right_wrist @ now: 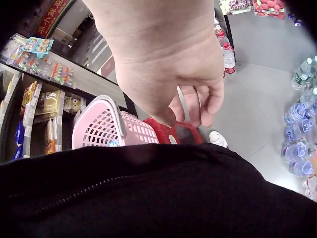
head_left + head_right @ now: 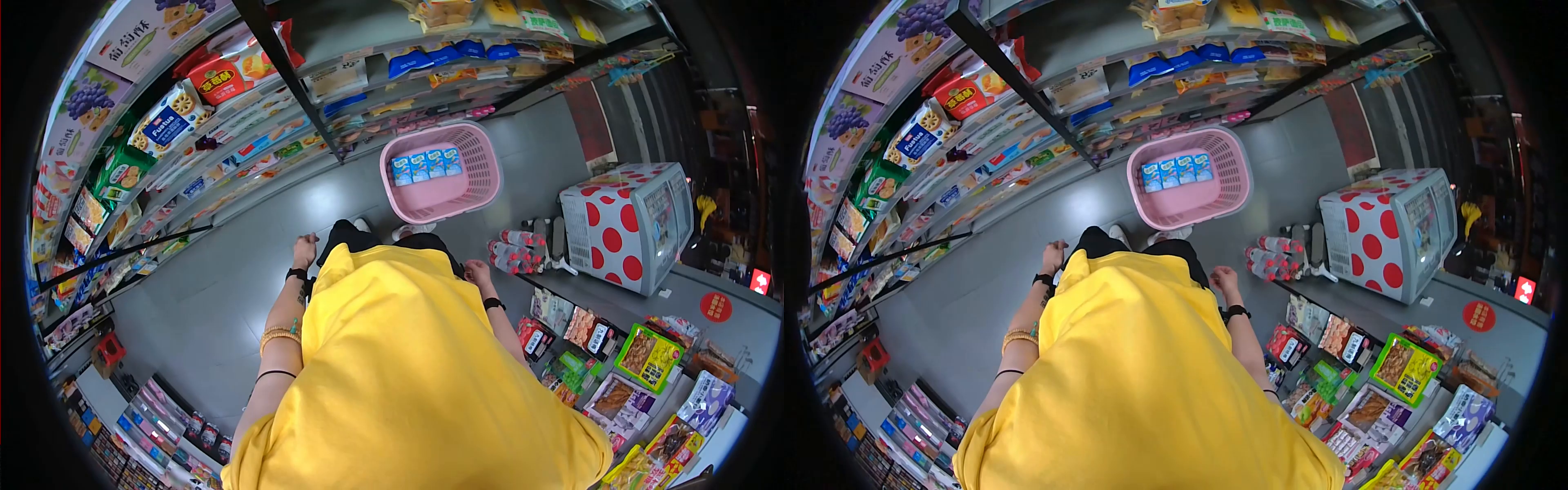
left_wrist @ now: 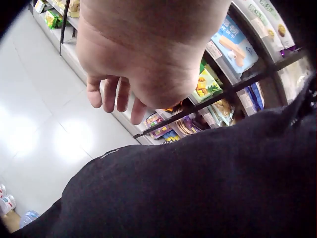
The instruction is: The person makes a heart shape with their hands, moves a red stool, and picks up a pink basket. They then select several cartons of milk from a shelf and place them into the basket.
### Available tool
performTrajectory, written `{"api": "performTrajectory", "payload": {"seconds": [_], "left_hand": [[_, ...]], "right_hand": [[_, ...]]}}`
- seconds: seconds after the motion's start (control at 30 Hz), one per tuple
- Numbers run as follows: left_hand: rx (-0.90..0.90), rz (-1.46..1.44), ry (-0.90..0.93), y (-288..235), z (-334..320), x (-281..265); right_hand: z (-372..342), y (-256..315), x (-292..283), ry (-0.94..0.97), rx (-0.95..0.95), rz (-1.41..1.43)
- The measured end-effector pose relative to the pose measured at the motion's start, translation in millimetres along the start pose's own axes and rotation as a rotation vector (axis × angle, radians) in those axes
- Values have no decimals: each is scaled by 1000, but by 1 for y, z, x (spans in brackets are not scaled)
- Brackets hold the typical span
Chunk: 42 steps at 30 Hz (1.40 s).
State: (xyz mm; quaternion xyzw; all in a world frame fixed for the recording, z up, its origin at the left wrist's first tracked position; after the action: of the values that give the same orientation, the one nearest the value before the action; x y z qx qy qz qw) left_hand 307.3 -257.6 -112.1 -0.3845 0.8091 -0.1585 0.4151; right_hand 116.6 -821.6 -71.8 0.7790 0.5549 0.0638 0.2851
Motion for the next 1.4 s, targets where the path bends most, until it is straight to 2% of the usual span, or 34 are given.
{"api": "performTrajectory", "payload": {"seconds": [0.1, 0.4, 0.63, 1.0, 1.1, 1.2, 1.27, 1.4], "left_hand": [[-71, -27, -22, -5, 2, 2], [-89, 80, 72, 1, 1, 2], [-153, 3, 117, 7, -5, 3], [-108, 73, 200, -1, -11, 7], [37, 133, 219, -10, -18, 5], [-21, 109, 231, 9, -2, 14], [-44, 118, 175, 12, -1, 14], [-171, 33, 119, -16, -17, 1]], "right_hand": [[1, -4, 0, -5, -8, -14], [-2, -8, 2, -7, 14, -15], [-1, -10, 3, -12, 15, -41], [0, -11, -3, 31, -10, -14], [-8, -6, -4, -6, -43, -83], [-22, 10, -2, -32, -45, -224], [-27, 17, -1, -20, -60, -312], [-22, 13, -6, 27, -89, -312]]}}
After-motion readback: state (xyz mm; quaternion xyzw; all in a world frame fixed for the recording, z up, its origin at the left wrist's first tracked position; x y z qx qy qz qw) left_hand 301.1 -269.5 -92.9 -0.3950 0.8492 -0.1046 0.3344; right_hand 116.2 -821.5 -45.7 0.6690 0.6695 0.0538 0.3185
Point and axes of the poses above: each hand's wrist, its own z-axis towards the middle knuckle, its own x-axis out of the palm, y = z × x, the point moved 1 cm from there along z, towards the middle knuckle, and after that the axes turned 8 degrees about -z, right-handed, at the moved point
